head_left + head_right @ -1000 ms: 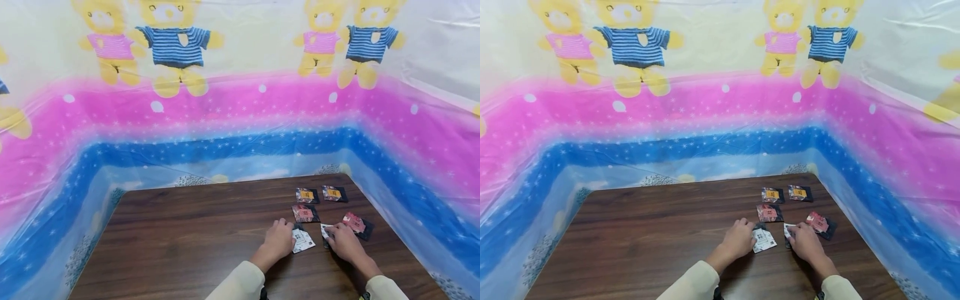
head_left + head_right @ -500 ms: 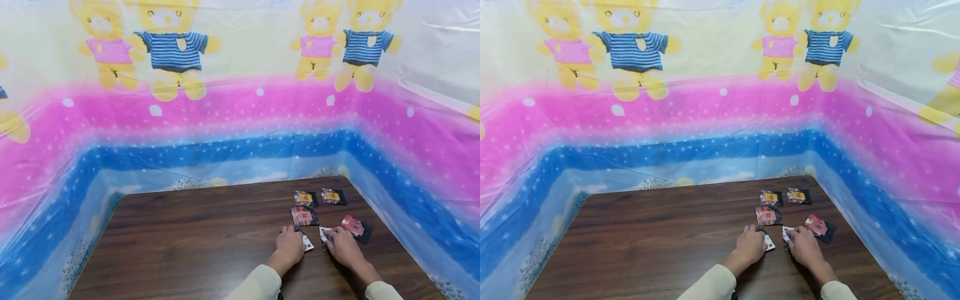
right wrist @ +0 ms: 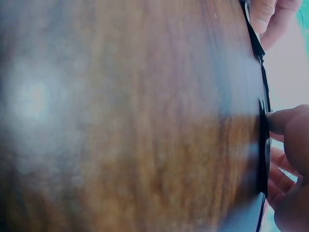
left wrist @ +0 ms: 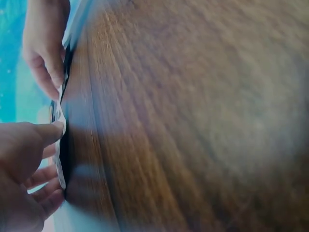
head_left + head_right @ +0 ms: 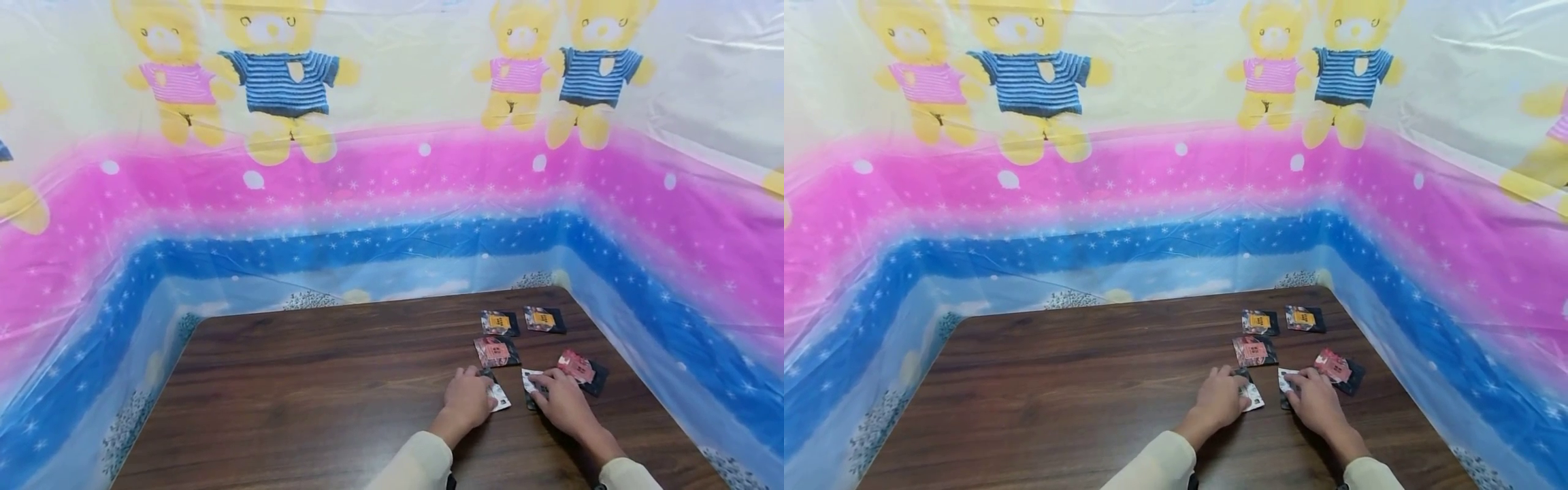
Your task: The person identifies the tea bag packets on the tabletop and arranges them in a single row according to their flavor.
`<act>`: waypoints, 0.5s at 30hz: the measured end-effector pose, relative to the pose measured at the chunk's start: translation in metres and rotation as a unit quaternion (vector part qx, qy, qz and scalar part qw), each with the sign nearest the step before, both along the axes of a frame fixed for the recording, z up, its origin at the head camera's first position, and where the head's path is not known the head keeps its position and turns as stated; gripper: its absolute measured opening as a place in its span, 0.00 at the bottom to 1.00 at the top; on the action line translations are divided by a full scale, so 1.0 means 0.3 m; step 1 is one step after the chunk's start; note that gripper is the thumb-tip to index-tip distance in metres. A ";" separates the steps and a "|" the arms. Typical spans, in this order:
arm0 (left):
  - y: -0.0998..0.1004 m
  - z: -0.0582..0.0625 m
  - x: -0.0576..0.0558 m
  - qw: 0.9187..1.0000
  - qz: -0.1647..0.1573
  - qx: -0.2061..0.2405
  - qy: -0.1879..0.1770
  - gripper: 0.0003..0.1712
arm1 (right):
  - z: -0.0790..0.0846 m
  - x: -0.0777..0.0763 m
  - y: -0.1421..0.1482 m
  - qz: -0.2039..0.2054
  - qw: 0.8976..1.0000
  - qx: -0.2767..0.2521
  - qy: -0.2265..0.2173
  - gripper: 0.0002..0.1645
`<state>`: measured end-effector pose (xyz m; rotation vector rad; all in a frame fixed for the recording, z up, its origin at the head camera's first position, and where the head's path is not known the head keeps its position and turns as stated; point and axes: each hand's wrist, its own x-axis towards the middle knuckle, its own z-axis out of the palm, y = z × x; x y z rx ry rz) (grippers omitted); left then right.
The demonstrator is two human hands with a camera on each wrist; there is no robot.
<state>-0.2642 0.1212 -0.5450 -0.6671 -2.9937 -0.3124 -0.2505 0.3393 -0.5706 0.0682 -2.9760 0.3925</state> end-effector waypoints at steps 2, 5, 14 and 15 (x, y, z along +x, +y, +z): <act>-0.007 -0.002 -0.004 1.000 -0.002 0.010 -0.003 0.19 | -0.005 -0.003 0.006 -0.002 1.000 -0.008 -0.006 0.21; -0.015 -0.002 -0.006 1.000 -0.002 0.015 -0.007 0.19 | -0.008 -0.004 0.008 -0.008 1.000 -0.015 -0.018 0.21; -0.031 -0.002 -0.004 0.999 -0.014 0.032 0.007 0.21 | 0.001 0.000 0.007 -0.012 1.000 -0.018 -0.022 0.22; -0.033 -0.002 -0.004 0.999 -0.017 0.035 0.008 0.21 | 0.001 0.002 0.007 -0.012 1.000 -0.018 -0.022 0.22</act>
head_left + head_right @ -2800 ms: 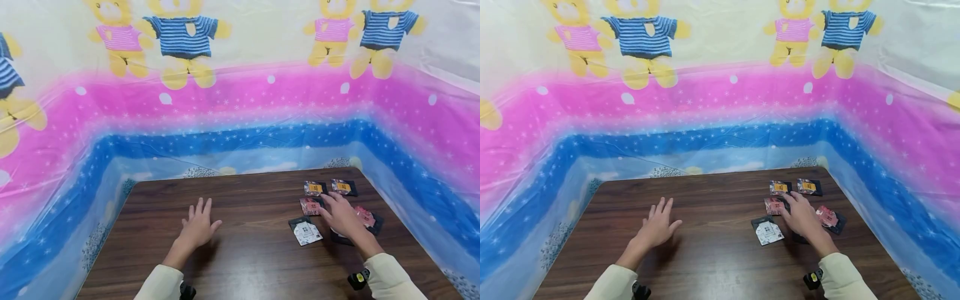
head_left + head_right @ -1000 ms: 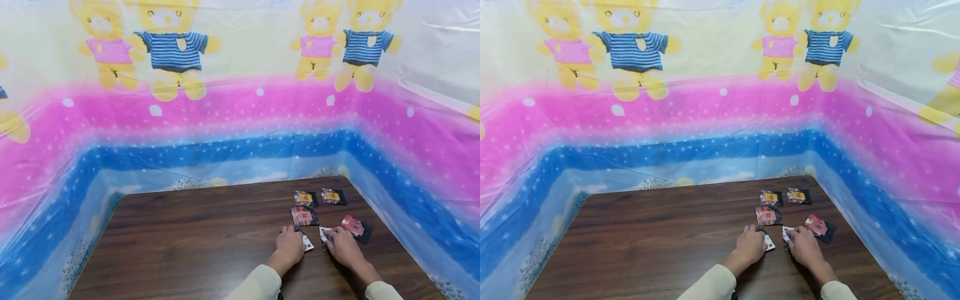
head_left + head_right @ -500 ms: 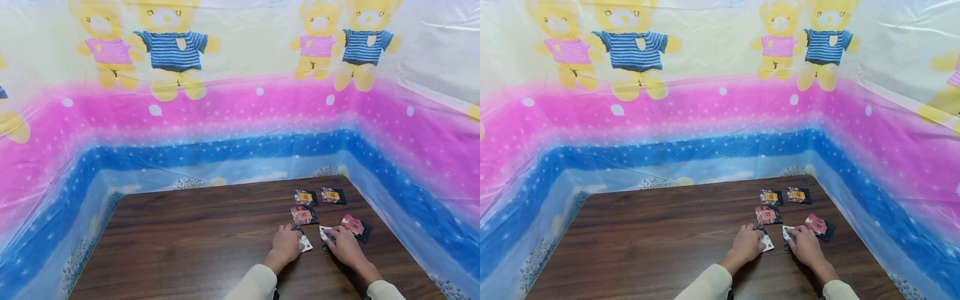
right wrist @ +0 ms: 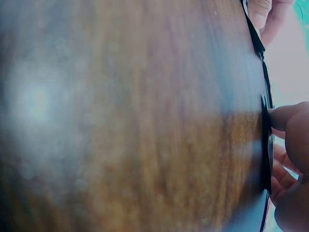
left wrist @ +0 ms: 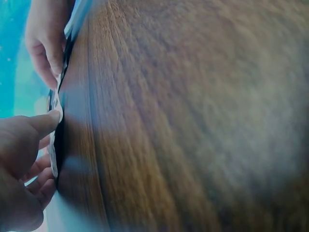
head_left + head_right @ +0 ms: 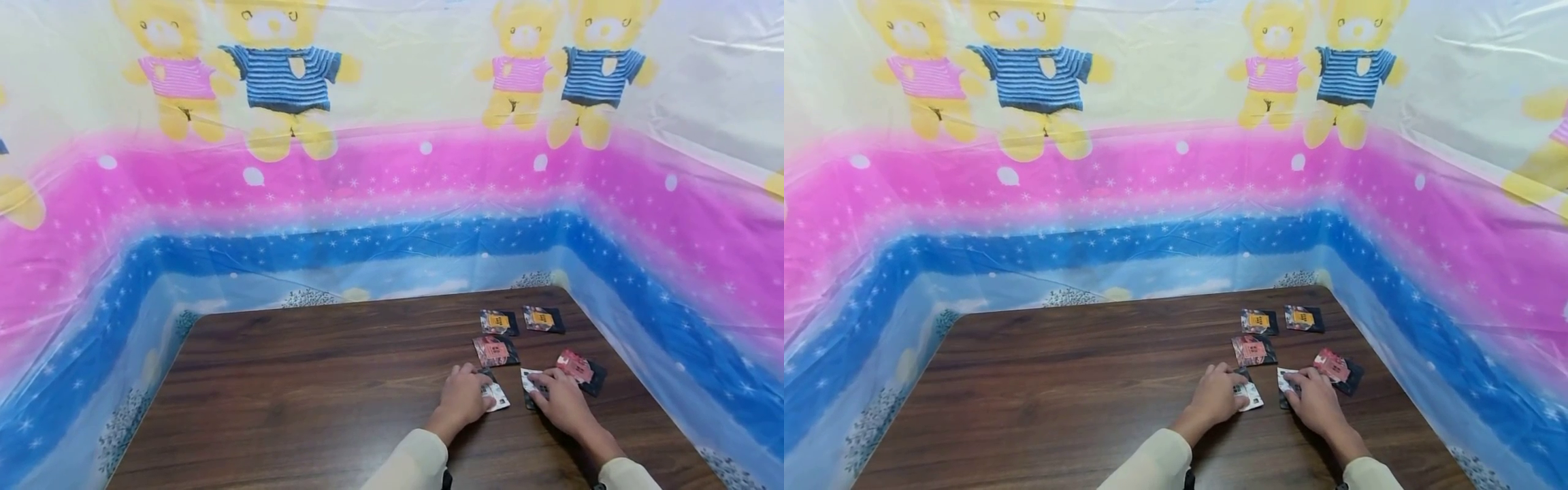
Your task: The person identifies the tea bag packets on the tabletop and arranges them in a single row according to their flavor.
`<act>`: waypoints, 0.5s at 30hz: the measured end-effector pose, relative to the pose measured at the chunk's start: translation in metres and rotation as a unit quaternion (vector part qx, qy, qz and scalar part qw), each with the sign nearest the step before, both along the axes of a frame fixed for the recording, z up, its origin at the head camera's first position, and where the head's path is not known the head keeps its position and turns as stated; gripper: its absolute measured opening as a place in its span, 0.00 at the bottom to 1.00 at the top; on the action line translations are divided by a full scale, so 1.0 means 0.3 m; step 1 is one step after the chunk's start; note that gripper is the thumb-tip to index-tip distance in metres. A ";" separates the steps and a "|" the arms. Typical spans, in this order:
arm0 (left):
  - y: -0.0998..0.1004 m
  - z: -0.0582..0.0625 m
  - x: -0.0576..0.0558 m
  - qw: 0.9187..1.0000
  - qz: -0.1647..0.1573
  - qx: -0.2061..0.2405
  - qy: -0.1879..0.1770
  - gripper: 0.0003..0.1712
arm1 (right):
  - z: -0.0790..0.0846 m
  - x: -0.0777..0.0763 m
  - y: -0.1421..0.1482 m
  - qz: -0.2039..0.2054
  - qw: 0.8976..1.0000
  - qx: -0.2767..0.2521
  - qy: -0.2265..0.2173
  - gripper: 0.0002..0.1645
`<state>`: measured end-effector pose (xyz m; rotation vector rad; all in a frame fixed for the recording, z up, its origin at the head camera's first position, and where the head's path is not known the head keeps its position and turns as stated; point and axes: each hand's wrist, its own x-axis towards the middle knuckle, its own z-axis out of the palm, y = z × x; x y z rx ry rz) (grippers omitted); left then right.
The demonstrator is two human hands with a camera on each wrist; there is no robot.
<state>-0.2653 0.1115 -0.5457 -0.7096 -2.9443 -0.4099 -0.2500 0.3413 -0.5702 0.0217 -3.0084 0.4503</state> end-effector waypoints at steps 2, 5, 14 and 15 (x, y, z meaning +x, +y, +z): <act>-0.004 0.000 -0.001 1.000 -0.005 0.002 0.001 0.21 | 0.001 0.000 -0.002 0.000 1.000 -0.002 -0.002 0.22; -0.010 -0.004 -0.003 1.000 -0.010 0.003 0.000 0.21 | -0.003 0.000 -0.003 -0.004 1.000 -0.004 -0.008 0.22; -0.042 -0.016 -0.012 1.000 -0.014 0.001 0.007 0.20 | -0.002 0.002 -0.003 0.000 1.000 -0.002 0.002 0.22; -0.048 -0.016 -0.013 1.000 -0.016 0.001 0.012 0.20 | 0.000 0.003 -0.004 -0.001 1.000 -0.001 0.001 0.22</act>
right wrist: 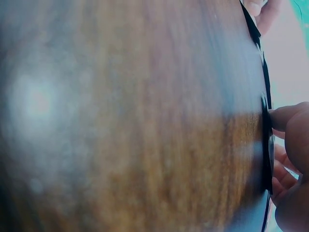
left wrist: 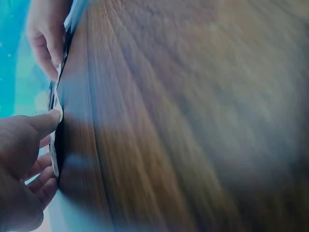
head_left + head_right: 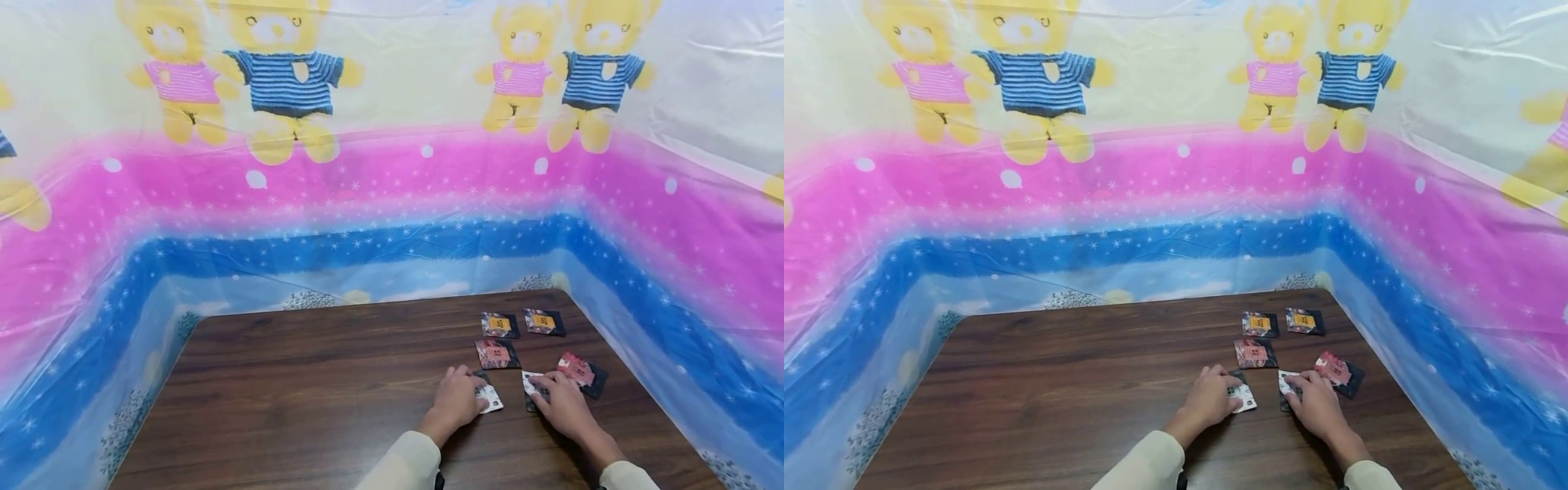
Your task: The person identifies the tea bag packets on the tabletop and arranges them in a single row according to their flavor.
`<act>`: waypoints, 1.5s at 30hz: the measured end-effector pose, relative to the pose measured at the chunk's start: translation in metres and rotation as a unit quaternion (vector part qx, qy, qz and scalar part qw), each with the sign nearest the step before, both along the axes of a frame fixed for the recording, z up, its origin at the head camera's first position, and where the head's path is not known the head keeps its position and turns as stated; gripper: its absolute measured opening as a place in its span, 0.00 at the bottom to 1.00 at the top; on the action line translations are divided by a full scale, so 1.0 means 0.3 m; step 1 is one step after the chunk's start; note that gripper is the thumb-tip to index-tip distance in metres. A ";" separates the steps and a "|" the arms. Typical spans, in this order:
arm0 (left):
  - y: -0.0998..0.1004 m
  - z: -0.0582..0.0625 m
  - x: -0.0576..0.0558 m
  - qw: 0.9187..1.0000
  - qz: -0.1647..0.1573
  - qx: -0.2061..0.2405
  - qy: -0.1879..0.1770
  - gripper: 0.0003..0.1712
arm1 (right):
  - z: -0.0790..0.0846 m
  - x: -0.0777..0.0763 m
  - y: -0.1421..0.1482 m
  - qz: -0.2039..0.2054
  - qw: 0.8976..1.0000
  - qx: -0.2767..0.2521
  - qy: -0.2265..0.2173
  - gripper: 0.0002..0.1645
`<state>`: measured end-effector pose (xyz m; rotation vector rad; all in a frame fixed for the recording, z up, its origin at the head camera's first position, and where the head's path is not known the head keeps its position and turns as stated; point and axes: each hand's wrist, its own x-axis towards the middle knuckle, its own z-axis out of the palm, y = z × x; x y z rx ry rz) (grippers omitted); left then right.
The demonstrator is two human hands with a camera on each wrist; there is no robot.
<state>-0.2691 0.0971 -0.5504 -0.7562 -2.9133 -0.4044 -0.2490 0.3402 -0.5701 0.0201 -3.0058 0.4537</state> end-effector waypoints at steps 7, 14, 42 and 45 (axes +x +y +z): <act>-0.041 0.012 0.004 1.000 -0.005 0.003 -0.002 0.21 | 0.009 -0.001 -0.003 -0.006 1.000 0.011 -0.015 0.22; -0.084 0.023 -0.002 1.000 -0.008 0.000 -0.011 0.21 | 0.015 0.000 -0.003 -0.007 1.000 0.028 -0.009 0.23; -0.248 0.032 -0.025 0.999 0.002 0.030 -0.025 0.21 | 0.011 -0.008 0.005 -0.003 1.000 0.012 -0.014 0.23; -0.270 0.032 -0.021 0.999 0.004 0.028 -0.033 0.21 | 0.007 -0.007 0.003 -0.001 1.000 0.010 -0.014 0.23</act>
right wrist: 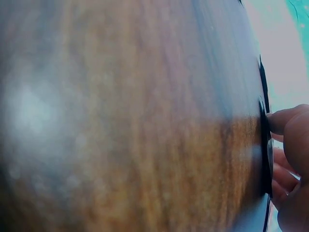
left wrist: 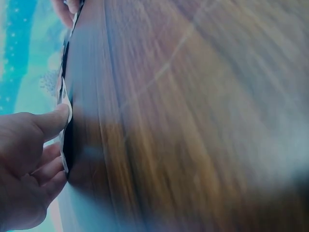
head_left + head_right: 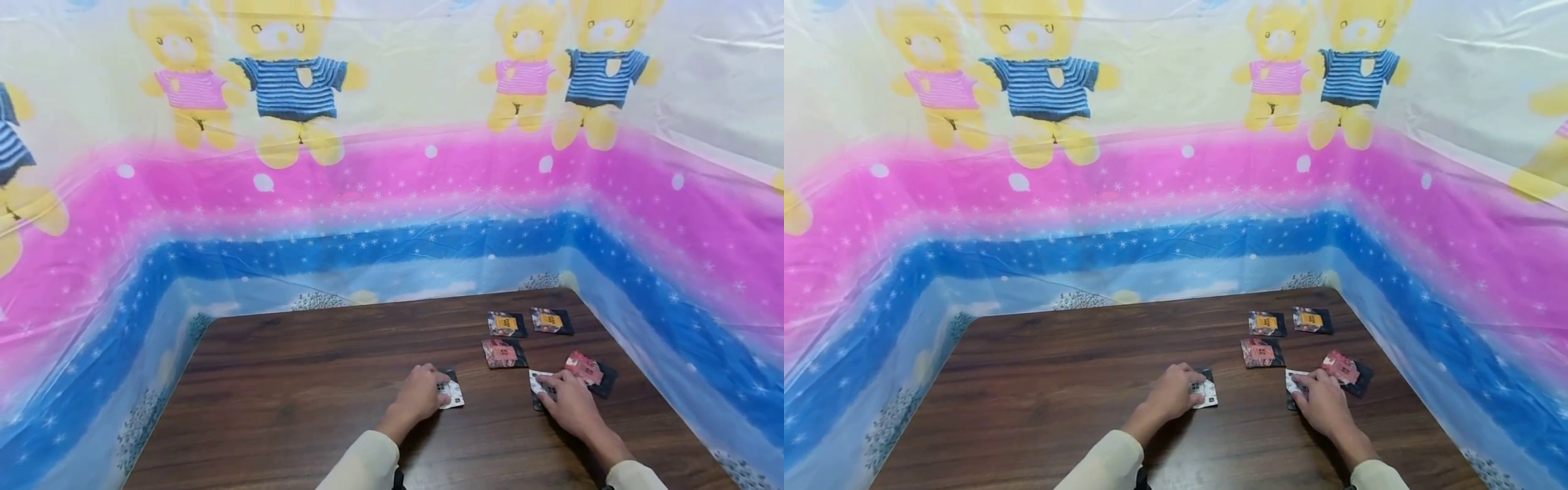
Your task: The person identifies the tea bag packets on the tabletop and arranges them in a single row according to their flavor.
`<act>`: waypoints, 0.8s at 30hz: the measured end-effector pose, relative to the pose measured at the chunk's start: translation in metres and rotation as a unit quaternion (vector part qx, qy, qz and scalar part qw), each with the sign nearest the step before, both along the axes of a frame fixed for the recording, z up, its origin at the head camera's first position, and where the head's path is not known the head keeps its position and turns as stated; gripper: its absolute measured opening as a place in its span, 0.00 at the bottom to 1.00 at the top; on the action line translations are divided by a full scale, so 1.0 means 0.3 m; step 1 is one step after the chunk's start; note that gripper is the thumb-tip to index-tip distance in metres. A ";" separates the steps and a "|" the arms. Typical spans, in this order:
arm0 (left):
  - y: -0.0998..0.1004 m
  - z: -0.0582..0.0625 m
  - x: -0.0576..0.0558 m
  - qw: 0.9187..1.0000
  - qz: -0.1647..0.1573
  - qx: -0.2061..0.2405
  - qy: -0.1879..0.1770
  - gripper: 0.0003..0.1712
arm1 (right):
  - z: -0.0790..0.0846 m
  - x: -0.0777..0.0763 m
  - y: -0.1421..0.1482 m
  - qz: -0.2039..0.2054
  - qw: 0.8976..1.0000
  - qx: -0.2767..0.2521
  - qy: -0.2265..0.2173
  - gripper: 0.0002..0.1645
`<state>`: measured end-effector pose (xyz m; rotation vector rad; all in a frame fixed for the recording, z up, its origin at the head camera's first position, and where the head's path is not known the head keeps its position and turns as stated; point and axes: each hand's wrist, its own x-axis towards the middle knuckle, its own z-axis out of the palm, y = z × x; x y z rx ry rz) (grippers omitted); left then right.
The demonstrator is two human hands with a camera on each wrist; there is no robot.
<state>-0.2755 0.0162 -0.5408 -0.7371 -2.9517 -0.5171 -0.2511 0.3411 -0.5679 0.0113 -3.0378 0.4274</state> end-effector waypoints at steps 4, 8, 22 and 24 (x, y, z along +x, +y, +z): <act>-0.025 0.005 0.001 1.000 -0.003 -0.003 0.004 0.22 | -0.001 0.002 0.001 -0.001 1.000 0.000 0.004 0.23; -0.053 0.008 0.001 1.000 -0.007 0.003 0.015 0.23 | 0.001 0.000 0.000 -0.005 1.000 -0.002 -0.002 0.24; -0.163 0.018 0.006 1.000 0.000 -0.002 -0.008 0.25 | 0.009 -0.006 -0.003 -0.012 1.000 -0.007 -0.019 0.25; -0.178 0.019 0.008 1.000 -0.001 -0.004 -0.009 0.25 | 0.007 -0.004 -0.005 -0.011 1.000 -0.008 -0.019 0.25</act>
